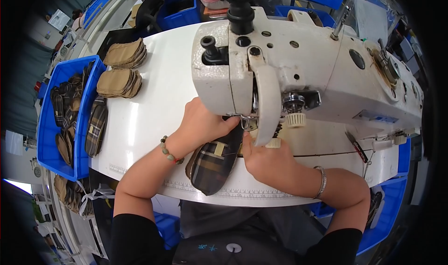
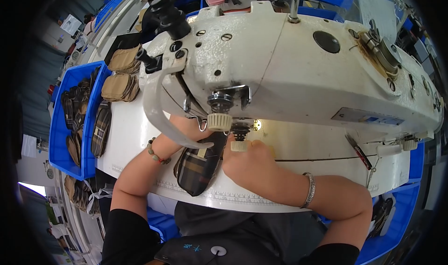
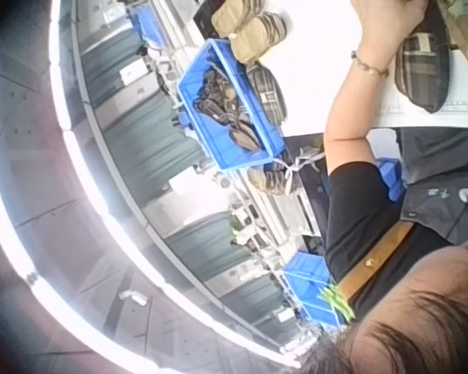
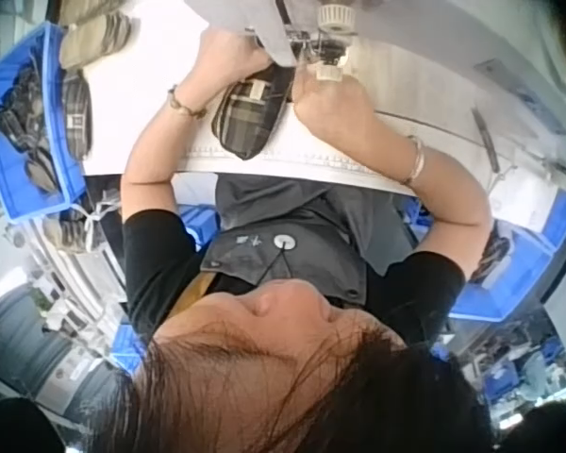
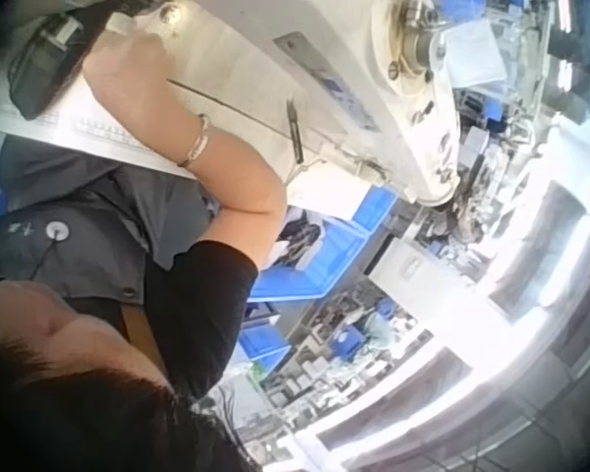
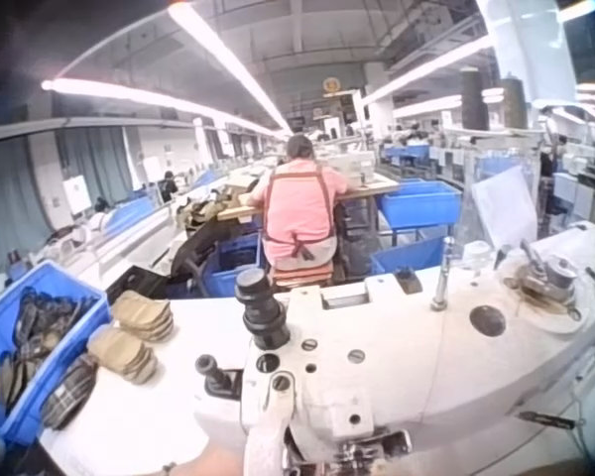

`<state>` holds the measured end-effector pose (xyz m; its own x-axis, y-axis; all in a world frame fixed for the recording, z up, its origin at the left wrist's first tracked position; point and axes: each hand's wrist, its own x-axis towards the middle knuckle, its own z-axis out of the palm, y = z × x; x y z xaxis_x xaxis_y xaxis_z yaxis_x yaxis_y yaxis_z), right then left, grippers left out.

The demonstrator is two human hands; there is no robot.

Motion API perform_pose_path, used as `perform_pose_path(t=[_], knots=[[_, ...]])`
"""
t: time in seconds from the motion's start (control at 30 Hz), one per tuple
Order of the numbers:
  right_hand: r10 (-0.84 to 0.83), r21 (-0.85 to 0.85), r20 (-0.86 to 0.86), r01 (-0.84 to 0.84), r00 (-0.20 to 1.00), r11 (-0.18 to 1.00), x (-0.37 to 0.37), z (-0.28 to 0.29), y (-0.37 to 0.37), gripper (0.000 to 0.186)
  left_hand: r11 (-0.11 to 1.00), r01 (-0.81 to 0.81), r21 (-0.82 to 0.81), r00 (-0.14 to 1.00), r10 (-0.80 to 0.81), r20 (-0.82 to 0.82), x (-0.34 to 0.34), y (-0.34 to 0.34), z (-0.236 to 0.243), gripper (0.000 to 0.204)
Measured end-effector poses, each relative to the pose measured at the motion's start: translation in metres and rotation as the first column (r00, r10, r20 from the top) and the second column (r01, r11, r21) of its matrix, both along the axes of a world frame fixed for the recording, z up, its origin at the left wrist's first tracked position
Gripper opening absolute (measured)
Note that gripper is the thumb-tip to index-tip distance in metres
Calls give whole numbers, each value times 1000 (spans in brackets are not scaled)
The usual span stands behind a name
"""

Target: Operating an industrial sewing machine to assemble components of slippers.

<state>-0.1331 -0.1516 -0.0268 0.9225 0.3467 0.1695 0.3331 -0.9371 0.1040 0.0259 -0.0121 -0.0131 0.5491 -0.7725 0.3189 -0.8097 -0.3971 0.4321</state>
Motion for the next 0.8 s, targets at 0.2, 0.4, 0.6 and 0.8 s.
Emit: perform_pose_path(t=[0.2, 0.4, 0.6, 0.8], knots=[[209, 28, 300, -228, 931, 973, -3, 5, 2, 25, 1000, -3, -11, 999, 3, -36, 0, -2, -4, 23], [231, 57, 406, -277, 884, 959, 3, -11, 5, 15, 999, 1, -44, 999, -3, -45, 0, -2, -9, 22], [260, 128, 338, -318, 905, 940, 15, -20, 1, 19, 956, -116, 269, 993, 102, 64, -19, 8, 8, 25], [310, 132, 305, -362, 900, 923, 15, -18, 2, 23, 960, 154, 234, 920, -226, 321, -36, 28, 5, 41]])
